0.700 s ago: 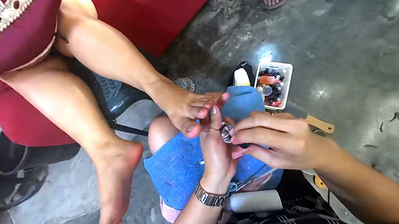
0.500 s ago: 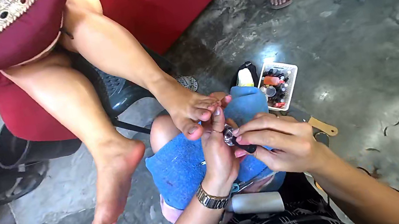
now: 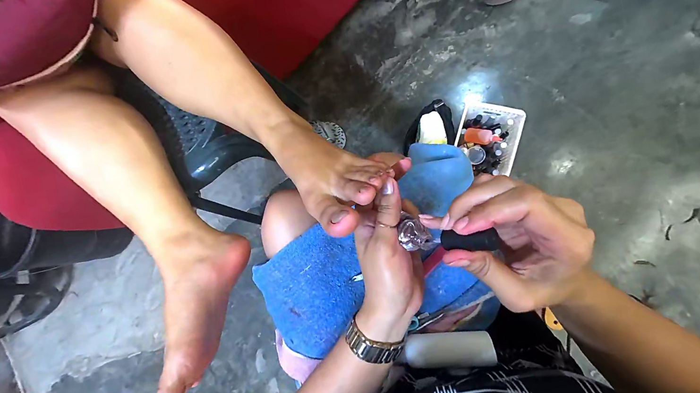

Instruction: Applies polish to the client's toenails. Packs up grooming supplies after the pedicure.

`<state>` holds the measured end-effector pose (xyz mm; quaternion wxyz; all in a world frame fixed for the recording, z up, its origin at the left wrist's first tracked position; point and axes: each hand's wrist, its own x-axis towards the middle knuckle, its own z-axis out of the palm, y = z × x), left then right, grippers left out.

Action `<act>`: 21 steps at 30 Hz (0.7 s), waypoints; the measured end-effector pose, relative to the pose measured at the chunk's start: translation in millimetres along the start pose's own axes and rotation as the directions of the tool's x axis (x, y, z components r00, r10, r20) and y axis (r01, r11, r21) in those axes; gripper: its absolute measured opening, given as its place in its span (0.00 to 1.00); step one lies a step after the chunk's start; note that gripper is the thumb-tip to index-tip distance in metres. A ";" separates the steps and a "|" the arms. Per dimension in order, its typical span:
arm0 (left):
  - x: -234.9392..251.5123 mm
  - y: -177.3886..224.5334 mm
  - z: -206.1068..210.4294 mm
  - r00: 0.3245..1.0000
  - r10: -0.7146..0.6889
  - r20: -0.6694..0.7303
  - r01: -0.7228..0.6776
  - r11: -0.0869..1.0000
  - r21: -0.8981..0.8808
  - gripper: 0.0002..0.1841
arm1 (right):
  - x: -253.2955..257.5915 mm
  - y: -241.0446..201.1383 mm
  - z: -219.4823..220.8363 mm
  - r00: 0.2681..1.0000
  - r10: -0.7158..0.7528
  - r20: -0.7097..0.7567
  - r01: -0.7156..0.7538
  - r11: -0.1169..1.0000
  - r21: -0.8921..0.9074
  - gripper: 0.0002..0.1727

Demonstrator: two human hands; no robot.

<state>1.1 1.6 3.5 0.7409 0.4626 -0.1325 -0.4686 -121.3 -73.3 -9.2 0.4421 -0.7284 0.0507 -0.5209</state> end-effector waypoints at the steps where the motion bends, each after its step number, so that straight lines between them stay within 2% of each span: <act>1: 0.1 0.3 -0.9 1.000 0.000 0.010 0.000 1.000 0.005 0.16 | 1.5 0.1 0.7 1.000 0.003 -0.003 -0.003 1.000 -0.003 0.12; 6: 0.1 1.3 -0.5 0.999 0.039 -0.007 -0.039 0.999 -0.016 0.14 | 18.6 7.0 2.8 0.990 0.114 -0.083 -0.103 0.987 0.125 0.12; 10: 0.0 -1.3 -2.0 0.998 0.059 -0.018 -0.060 0.998 -0.022 0.11 | 28.8 24.6 12.8 0.977 0.154 -0.147 -0.127 0.976 0.175 0.13; 21: -1.2 -2.5 -5.9 0.996 0.092 0.005 -0.092 0.996 -0.015 0.12 | 29.4 33.2 17.8 0.994 0.062 -0.090 -0.055 0.995 0.080 0.13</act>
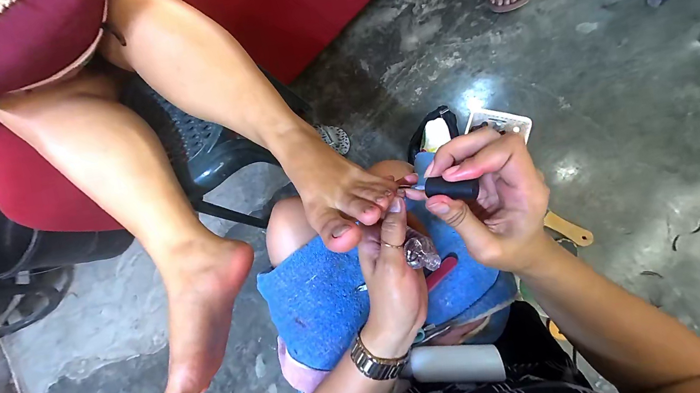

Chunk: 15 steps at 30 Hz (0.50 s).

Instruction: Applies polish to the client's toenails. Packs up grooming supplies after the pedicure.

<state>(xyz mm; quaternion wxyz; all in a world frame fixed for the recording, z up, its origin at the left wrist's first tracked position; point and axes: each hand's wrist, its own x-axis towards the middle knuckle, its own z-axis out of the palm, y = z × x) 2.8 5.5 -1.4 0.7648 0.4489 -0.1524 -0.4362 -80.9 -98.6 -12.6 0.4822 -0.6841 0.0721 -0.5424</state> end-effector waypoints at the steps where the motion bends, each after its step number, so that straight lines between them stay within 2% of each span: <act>1: -0.1 -0.2 -0.4 1.000 0.005 0.003 -0.005 1.000 0.008 0.11 | 0.3 0.0 -0.4 1.000 -0.014 0.009 0.015 1.000 -0.024 0.13; 15: 0.8 -0.8 -2.1 1.000 0.017 0.013 -0.017 1.000 -0.013 0.11 | -0.5 0.5 -1.1 1.000 -0.013 0.011 0.013 1.000 -0.028 0.12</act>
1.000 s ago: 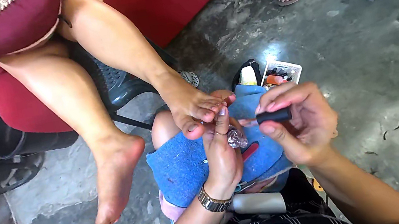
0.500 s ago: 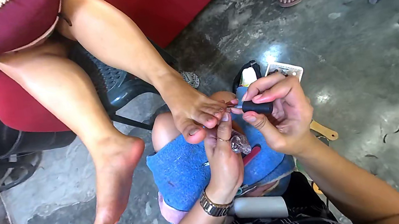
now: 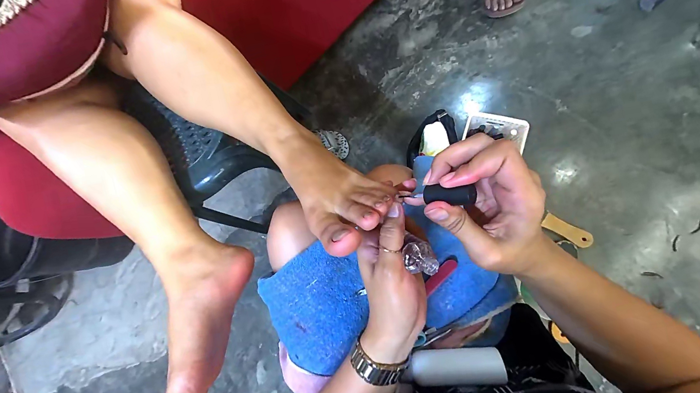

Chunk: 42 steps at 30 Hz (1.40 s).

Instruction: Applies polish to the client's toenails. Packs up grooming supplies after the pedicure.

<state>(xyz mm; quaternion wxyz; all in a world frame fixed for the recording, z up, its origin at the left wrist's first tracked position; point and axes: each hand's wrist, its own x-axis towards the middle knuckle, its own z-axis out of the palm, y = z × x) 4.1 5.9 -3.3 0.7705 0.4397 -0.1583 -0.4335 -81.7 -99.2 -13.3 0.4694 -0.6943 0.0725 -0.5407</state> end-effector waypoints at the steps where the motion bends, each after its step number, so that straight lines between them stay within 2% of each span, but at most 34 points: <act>1: 0.1 -0.1 0.0 1.000 0.001 0.001 -0.001 1.000 -0.004 0.11 | 0.0 0.1 0.3 1.000 0.002 -0.008 -0.002 1.000 0.010 0.13; 6: -0.8 1.5 1.1 1.000 -0.007 -0.008 0.007 1.000 0.014 0.11 | -0.5 -0.1 0.2 1.000 0.004 0.013 -0.004 1.000 0.015 0.12; 11: -0.1 0.6 0.6 1.000 -0.004 0.009 0.004 1.000 -0.006 0.12 | -0.8 -0.5 0.9 0.997 0.070 -0.026 -0.067 0.993 0.096 0.13; 14: -1.0 1.2 1.6 1.000 -0.010 -0.008 0.010 1.000 -0.011 0.12 | -1.2 0.0 -0.4 0.998 0.068 0.001 -0.068 0.995 0.068 0.12; 19: -2.7 4.9 4.1 0.997 -0.059 -0.056 0.059 0.998 0.002 0.15 | -4.3 -23.3 -14.2 0.992 0.091 0.087 -0.105 0.978 0.180 0.12; 23: -3.4 5.9 3.4 0.996 -0.079 -0.046 0.080 0.997 0.014 0.17 | -15.6 -40.6 -17.9 0.987 0.011 0.161 -0.015 1.000 0.025 0.11; 27: -4.8 8.0 3.3 0.994 -0.102 -0.030 0.102 0.995 0.000 0.18 | -26.5 -43.8 -11.5 0.966 -0.094 0.243 0.140 0.974 -0.179 0.06; 29: -5.7 9.0 2.2 0.994 -0.110 -0.015 0.109 0.994 -0.030 0.17 | -28.5 -44.2 -9.4 0.950 -0.131 0.285 0.193 0.960 -0.201 0.04; 33: -8.3 8.6 -3.6 0.994 -0.103 0.031 0.104 0.994 -0.046 0.14 | -25.5 -46.3 -17.5 0.959 -0.040 0.282 0.054 0.998 -0.041 0.10; 38: -7.2 8.8 -2.2 0.997 -0.082 0.010 0.082 0.997 -0.004 0.15 | -9.6 -42.2 -18.6 0.962 -0.001 0.274 -0.001 1.000 0.005 0.10; 42: -5.5 9.8 1.6 0.998 -0.069 0.006 0.069 0.997 -0.032 0.16 | 12.9 -28.6 -17.1 0.987 0.041 0.153 -0.051 0.997 0.065 0.11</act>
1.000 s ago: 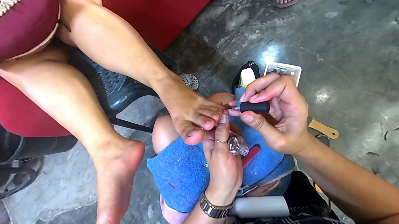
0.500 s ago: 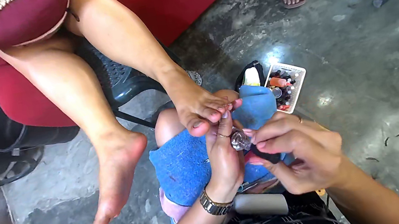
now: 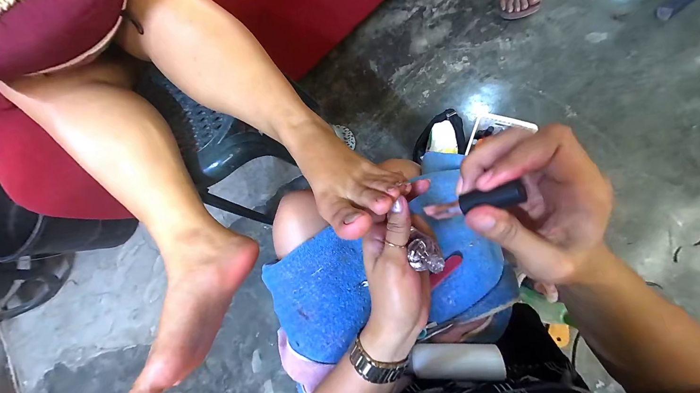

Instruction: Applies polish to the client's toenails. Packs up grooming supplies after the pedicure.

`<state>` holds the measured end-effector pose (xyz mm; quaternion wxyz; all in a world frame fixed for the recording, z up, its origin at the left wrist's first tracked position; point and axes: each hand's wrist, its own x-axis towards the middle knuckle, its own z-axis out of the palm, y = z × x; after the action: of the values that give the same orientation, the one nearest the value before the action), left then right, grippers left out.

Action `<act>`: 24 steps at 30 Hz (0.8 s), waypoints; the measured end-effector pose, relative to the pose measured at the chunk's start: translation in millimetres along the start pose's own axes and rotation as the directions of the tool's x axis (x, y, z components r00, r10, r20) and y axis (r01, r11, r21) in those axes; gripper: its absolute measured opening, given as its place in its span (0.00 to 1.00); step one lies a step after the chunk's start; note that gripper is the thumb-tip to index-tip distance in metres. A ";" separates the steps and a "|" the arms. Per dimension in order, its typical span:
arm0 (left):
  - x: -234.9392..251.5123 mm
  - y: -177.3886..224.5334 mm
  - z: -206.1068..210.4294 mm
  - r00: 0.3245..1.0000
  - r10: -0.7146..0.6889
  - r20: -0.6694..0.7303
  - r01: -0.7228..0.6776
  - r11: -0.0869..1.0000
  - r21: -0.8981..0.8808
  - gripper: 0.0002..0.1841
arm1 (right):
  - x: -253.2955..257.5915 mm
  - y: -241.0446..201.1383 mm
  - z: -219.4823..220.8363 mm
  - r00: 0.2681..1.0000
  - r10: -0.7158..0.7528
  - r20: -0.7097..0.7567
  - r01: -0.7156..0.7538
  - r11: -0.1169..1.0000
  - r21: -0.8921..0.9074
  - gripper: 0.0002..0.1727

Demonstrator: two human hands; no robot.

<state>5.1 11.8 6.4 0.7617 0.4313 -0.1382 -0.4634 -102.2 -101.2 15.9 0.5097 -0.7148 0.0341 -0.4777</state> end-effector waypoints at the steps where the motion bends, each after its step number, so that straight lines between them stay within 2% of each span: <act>1: 0.3 -0.4 0.2 1.000 0.002 -0.003 -0.002 1.000 -0.013 0.15 | 4.5 4.1 1.9 1.000 0.001 -0.031 -0.001 1.000 0.014 0.12; 7: 0.9 -2.4 0.3 1.000 0.014 -0.025 -0.015 0.999 -0.037 0.12 | 14.7 14.5 14.0 0.997 0.005 -0.081 -0.002 0.999 0.033 0.13; 20: 0.2 -1.8 1.3 0.999 0.013 -0.040 -0.016 0.997 -0.075 0.12 | 19.2 15.2 10.1 1.000 -0.031 0.001 0.031 0.997 -0.073 0.12; 24: 0.6 -2.1 0.6 0.999 0.014 -0.030 -0.016 0.996 -0.088 0.11 | 19.8 15.3 10.7 0.999 -0.037 -0.014 0.035 0.996 -0.082 0.13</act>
<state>3.9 10.5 5.0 0.7855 0.4028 -0.1097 -0.4569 -77.0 -111.6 16.9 0.4710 -0.7317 0.0448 -0.4907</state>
